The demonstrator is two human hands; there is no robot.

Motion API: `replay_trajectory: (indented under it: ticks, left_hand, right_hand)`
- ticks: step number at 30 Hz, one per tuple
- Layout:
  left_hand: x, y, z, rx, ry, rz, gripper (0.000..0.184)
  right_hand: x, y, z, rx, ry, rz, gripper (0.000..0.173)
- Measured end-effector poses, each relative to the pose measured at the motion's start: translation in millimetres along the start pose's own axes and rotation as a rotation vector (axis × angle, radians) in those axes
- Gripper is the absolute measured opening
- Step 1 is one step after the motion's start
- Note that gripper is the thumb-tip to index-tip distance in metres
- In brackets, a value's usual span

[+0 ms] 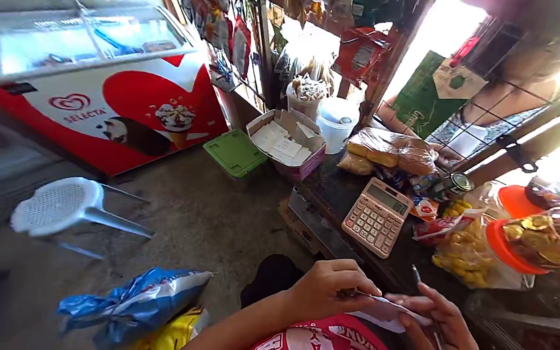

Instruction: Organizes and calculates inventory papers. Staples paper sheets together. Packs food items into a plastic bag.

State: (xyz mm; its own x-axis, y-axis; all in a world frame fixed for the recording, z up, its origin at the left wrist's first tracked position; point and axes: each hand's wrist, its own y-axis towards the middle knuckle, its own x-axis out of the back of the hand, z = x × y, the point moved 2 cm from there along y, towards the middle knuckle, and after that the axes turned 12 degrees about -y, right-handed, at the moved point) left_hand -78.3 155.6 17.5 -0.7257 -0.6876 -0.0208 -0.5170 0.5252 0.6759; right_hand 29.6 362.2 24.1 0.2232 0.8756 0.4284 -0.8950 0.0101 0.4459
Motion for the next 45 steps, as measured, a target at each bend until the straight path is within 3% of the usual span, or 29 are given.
replay_trajectory:
  ticks: [5, 11, 13, 16, 19, 23, 28, 32, 38, 45]
  left_hand:
    - [51, 15, 14, 0.063, -0.004, 0.0, 0.028]
    - [220, 62, 20, 0.163, 0.465, -0.174, 0.021]
    - [269, 85, 27, 0.299, 0.679, -0.103, 0.021]
    - [311, 111, 57, 0.421, 0.801, 0.206, 0.035]
    - [324, 128, 87, 0.547, 0.81, 0.515, 0.06]
    - [330, 140, 106, 0.643, 0.827, 0.739, 0.069]
    - [335, 140, 116, 0.279, 0.758, 0.66, 0.065]
    - [352, 142, 114, 0.204, 0.524, 0.556, 0.015]
    - [385, 155, 106, 0.283, 0.444, 0.441, 0.025]
    - [383, 149, 115, 0.328, 0.405, 0.405, 0.025]
  right_hand:
    - [-7, 34, -3, 0.009, -0.04, -0.086, 0.036]
    - [-35, 97, -11, 0.064, -0.02, -0.322, 0.037]
    - [-55, 121, -8, 0.055, -0.063, -0.386, 0.036]
    - [-88, 156, -4, 0.032, -0.136, -0.447, 0.035]
    - [-113, 181, -1, 0.025, -0.215, -0.464, 0.037]
    - [-139, 192, 4, -0.013, -0.291, -0.47, 0.038]
    - [-151, 191, 7, -0.024, -0.4, -0.605, 0.033]
    - [-155, 193, 13, -0.035, -0.436, -0.644, 0.033]
    - [-158, 192, 13, -0.071, -0.452, -0.682, 0.034]
    - [-161, 194, 12, -0.083, -0.454, -0.681, 0.033]
